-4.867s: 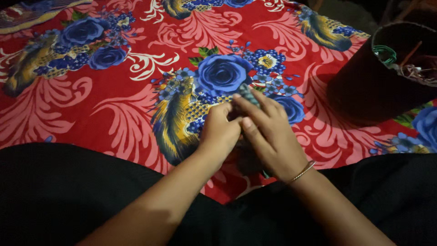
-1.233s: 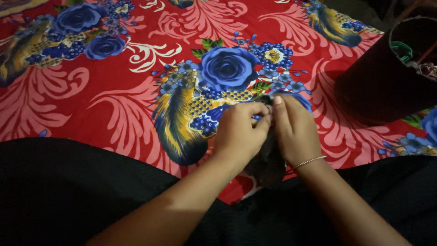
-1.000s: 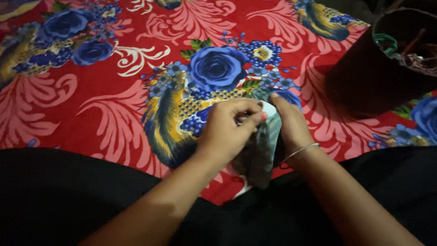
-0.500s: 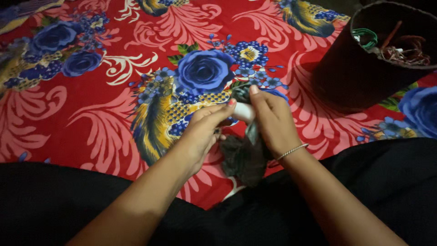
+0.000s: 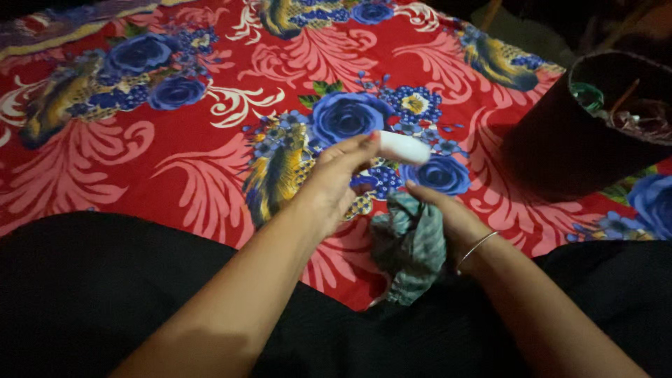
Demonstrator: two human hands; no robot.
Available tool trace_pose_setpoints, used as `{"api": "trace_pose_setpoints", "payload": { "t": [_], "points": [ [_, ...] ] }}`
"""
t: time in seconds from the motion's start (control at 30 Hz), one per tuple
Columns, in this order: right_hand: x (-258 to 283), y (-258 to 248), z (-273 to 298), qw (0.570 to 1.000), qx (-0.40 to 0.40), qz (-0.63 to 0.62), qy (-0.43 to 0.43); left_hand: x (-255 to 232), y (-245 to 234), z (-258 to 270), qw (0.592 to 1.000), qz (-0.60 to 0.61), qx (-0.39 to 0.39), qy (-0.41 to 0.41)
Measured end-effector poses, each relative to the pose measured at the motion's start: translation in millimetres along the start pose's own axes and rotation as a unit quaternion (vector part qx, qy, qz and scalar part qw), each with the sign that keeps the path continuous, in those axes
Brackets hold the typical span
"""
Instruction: The person wraps a small white object with a piece of patterned cloth, securing it tightly. Then, the person picks up a green string and begins to tie it around the wrapped bundle.
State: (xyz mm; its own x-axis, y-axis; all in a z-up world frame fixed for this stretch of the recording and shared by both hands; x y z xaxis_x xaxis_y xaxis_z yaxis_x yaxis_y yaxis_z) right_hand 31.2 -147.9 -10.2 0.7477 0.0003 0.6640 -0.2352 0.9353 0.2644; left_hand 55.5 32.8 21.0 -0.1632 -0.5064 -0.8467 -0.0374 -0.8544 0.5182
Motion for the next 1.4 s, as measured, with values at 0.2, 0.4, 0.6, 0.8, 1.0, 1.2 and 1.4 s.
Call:
{"api": "trace_pose_setpoints", "payload": {
  "t": [0.2, 0.4, 0.6, 0.8, 1.0, 1.2, 1.4],
  "points": [
    [-6.7, -33.9, -19.2, 0.977, -0.128, 0.063, -0.157, -8.7, -50.7, -8.5, 0.982, -0.121, -0.141, -0.016],
    [2.8, -45.9, -18.8, 0.665, -0.296, 0.508, -0.461, -40.6, -99.7, -35.9, 0.943, -0.283, -0.171, 0.045],
    [4.3, -17.6, -19.4, 0.557, -0.314, 0.704, -0.308, -110.6, -117.4, -16.7, 0.884, -0.424, -0.173, 0.089],
    [33.1, 16.2, -7.3, 0.341, -0.331, 0.836, -0.275, -171.3, -138.4, -26.1, 0.861, -0.449, -0.109, 0.214],
    [75.0, 10.4, -51.5, 0.246, -0.355, 0.847, -0.309, -189.3, -199.1, -42.7, 0.858, -0.428, -0.165, 0.233],
    [128.2, 12.8, -85.6, 0.203, -0.343, 0.907, -0.137, -193.0, -266.7, -65.3, 0.882, -0.322, -0.281, 0.202],
    [182.6, 39.8, -122.6, 0.260, -0.304, 0.906, -0.139, -184.2, -339.8, -110.5, 0.854, -0.262, -0.404, 0.197]
  ]
}}
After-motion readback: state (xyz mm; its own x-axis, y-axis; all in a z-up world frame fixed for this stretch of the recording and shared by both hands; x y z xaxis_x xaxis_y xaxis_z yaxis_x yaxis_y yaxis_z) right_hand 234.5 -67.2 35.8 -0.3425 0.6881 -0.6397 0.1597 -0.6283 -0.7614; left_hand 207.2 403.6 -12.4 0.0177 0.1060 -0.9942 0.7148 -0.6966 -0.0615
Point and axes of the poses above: each hand's wrist, its own z-axis away from the middle knuckle, its own y-axis out of the palm, x = y × z, the point moved 4 cm from there along -z, towards the middle knuckle, and after that the axes turned 7 degrees about z, right-handed, at the moved point
